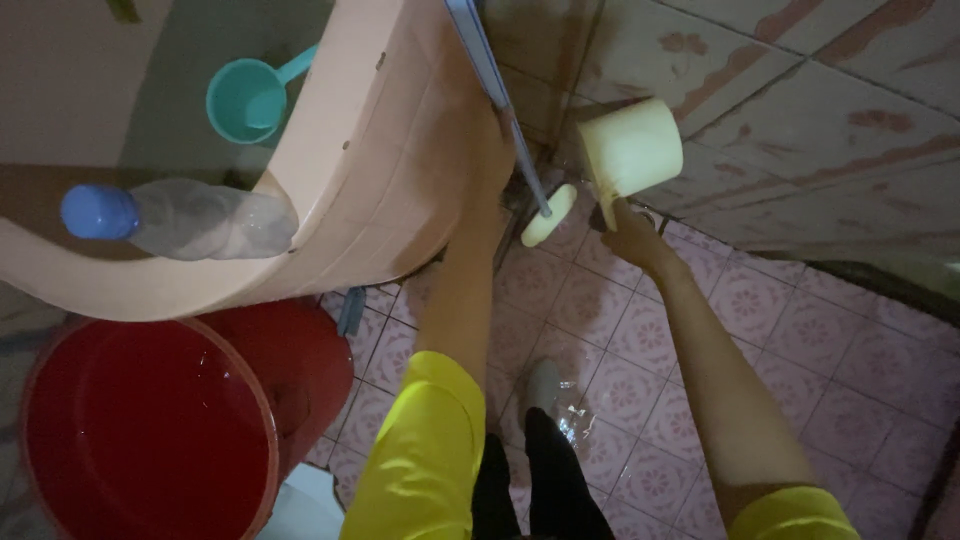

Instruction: Rinsing the bathroom floor and squat toilet with water from a bucket using a plastic scoop.

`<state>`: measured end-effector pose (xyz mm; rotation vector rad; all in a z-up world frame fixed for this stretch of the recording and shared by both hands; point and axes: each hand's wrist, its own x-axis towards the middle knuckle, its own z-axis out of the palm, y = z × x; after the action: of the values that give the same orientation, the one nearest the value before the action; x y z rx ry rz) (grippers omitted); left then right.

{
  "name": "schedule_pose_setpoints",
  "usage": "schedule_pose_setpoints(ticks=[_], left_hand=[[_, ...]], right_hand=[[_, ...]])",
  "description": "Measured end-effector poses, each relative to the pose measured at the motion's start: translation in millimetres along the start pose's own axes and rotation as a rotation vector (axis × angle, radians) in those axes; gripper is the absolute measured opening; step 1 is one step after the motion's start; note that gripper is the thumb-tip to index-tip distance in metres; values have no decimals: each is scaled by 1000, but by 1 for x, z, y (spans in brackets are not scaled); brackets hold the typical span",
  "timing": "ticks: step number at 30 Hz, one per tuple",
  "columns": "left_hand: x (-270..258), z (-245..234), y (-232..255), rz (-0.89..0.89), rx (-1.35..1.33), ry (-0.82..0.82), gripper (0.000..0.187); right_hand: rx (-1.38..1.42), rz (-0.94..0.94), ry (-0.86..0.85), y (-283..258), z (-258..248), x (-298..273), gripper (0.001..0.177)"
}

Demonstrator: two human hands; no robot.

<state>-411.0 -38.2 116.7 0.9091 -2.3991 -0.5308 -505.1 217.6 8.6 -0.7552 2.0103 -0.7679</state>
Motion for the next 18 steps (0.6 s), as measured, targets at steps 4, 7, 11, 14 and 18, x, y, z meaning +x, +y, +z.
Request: schedule_pose_setpoints(ticks=[4, 7, 11, 14, 18], left_hand=[[21, -23, -9, -74, -115, -35, 26], [24, -30, 7, -70, -102, -53, 26], [23, -43, 13, -57, -85, -72, 28], [14, -53, 15, -54, -71, -84, 30], [-4, -72, 18, -54, -53, -90, 33]], right_hand=[[-108, -31, 27, 18, 7, 12, 55], [-199, -102, 59, 22, 9, 16, 49], [-151, -130, 76, 15, 7, 19, 44], [-154, -164, 115, -2, 5, 13, 39], [54, -146, 69, -61, -15, -20, 46]])
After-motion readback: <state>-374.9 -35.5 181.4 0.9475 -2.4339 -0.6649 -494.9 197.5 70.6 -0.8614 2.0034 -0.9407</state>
